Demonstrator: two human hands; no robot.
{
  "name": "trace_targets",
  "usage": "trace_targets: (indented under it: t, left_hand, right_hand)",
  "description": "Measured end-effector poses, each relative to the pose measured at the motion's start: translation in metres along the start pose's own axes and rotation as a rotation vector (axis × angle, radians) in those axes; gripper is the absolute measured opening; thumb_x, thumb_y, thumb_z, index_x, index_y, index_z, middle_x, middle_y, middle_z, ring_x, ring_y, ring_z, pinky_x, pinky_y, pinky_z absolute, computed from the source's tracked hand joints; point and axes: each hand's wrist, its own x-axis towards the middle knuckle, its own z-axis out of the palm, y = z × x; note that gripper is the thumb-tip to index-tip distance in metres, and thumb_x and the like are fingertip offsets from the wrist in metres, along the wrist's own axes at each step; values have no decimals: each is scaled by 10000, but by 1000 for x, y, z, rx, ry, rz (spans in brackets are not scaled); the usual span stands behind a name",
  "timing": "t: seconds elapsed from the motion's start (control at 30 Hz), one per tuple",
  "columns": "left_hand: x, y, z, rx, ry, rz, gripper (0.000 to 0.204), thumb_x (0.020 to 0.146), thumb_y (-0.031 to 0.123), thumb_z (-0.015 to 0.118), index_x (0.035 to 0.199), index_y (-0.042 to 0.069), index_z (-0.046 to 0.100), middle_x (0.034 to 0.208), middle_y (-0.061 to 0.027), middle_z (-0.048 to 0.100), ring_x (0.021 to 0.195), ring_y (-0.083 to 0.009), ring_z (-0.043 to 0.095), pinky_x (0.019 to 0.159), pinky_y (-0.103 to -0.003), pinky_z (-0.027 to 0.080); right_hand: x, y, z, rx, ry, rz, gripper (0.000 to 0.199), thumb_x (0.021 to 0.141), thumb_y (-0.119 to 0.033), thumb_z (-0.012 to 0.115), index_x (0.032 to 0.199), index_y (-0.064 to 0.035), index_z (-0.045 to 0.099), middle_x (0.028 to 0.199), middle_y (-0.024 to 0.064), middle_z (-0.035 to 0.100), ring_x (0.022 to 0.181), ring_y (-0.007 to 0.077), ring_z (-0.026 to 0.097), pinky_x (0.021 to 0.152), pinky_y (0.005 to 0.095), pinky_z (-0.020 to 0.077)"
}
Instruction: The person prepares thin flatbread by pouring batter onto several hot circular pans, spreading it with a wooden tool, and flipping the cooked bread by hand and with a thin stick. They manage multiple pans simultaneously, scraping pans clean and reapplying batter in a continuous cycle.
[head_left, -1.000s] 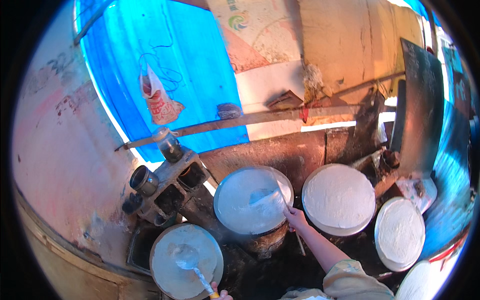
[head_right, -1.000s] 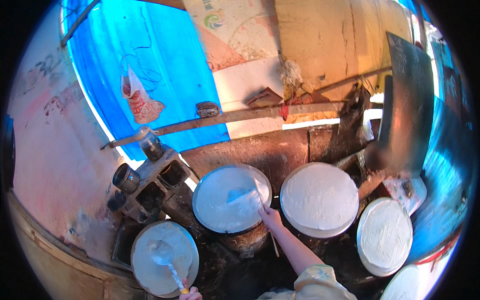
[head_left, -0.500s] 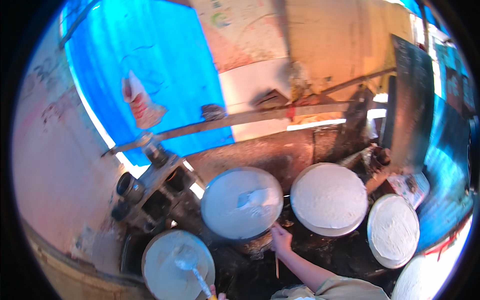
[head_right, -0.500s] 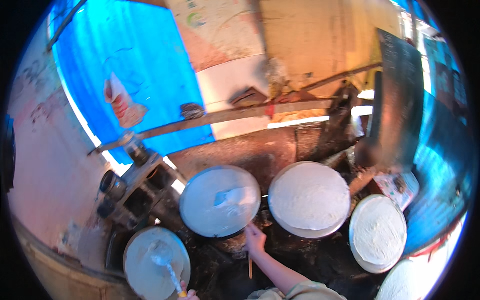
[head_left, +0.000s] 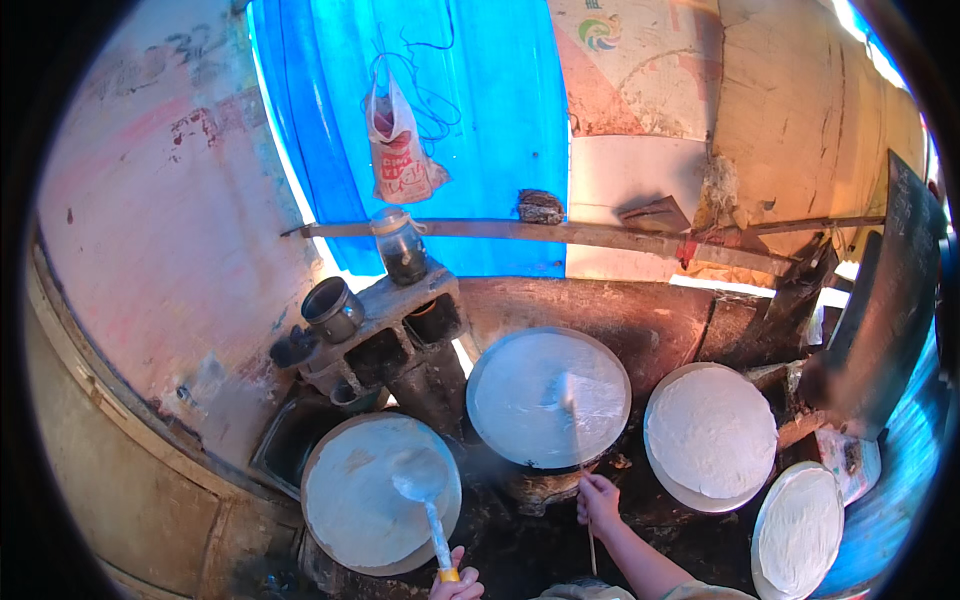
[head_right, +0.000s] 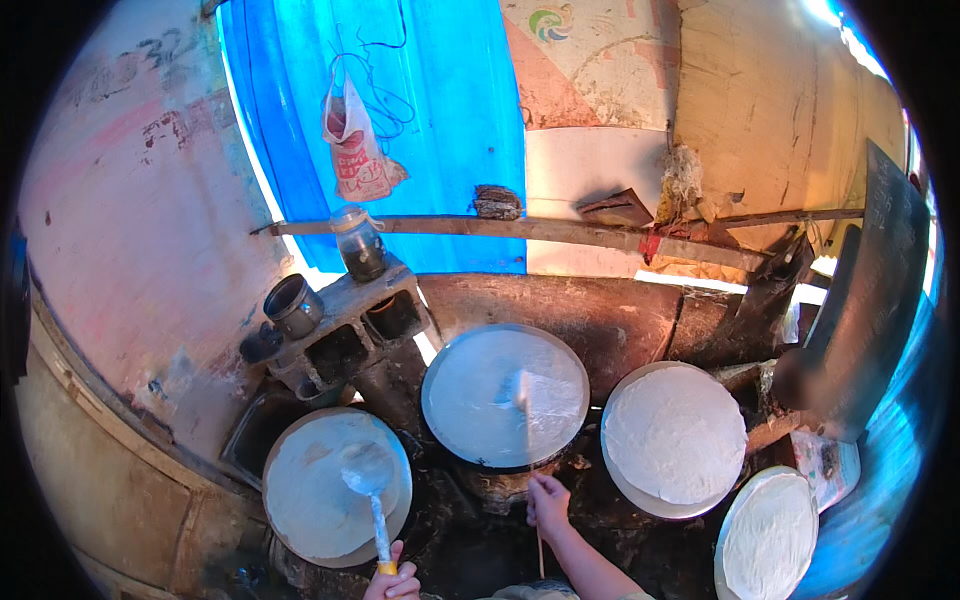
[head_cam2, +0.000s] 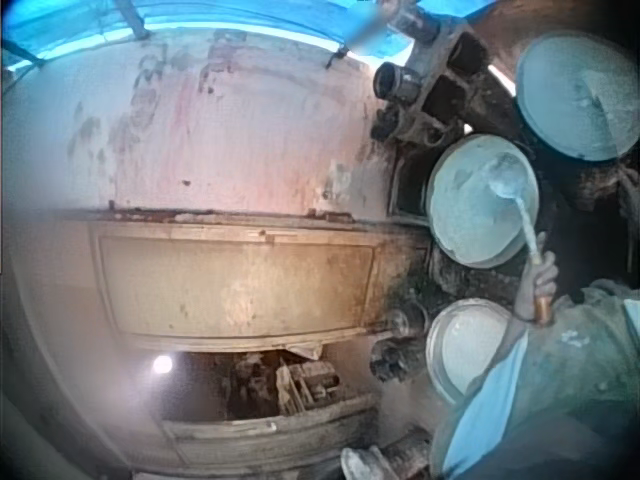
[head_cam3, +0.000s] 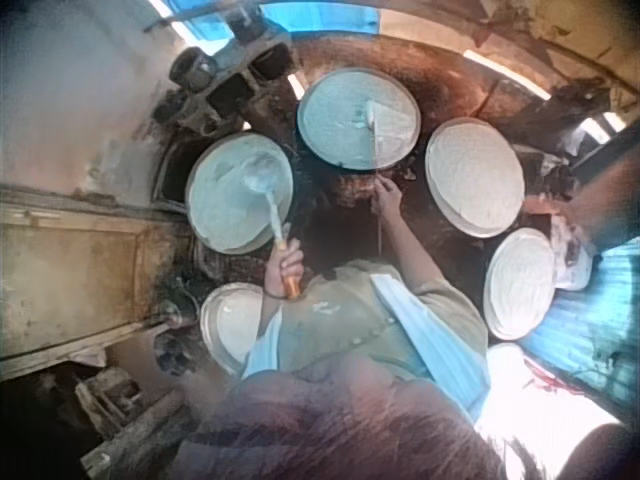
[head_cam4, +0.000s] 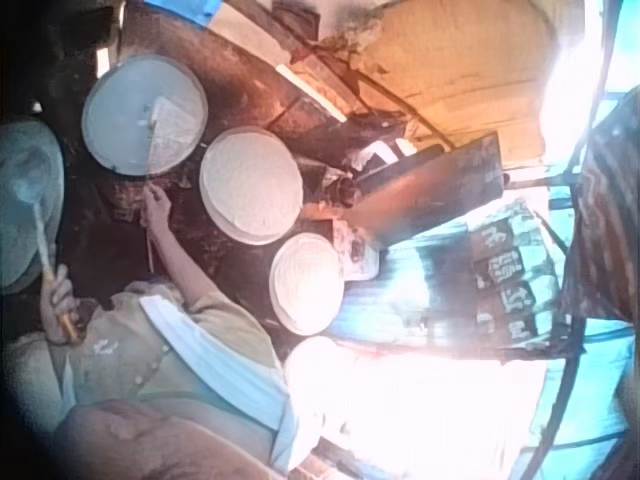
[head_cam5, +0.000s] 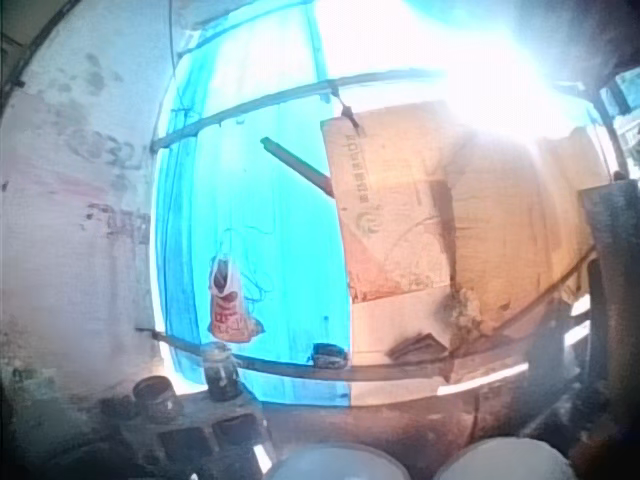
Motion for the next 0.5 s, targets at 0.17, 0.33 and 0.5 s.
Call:
trace_targets:
  t: [0.17, 0.33, 0.5]
  left_hand:
    - [13, 10, 33, 283, 174, 129, 348, 916, 66, 391, 1251, 157, 422, 754, -18, 388, 501, -56, 349, 414, -160, 329]
    - [63, 40, 63, 716, 15, -131, 514, 813, -14, 466, 1304, 84, 351, 793, -49, 453, 485, -48, 367, 387, -154, 316]
    - [134, 9, 95, 947, 29, 42, 435, 828, 71, 534, 1222, 33, 354, 677, -3, 426, 472, -46, 379, 402, -194, 314]
  right_hand:
    - [6, -40, -12, -197, -101, 18, 154, 845, -171, 587, 975, -94, 557, 541, -13, 397, 385, 88, 348, 344, 229, 259]
    - [47, -63, -30, -145, -45, -24, 161, 848, -181, 575, 969, -76, 561, 535, 1, 429, 364, 92, 367, 323, 228, 248]
    - [-7, -49, -40, -245, -278, 190, 162, 855, -181, 570, 986, -87, 562, 540, 7, 398, 381, 96, 342, 337, 222, 233]
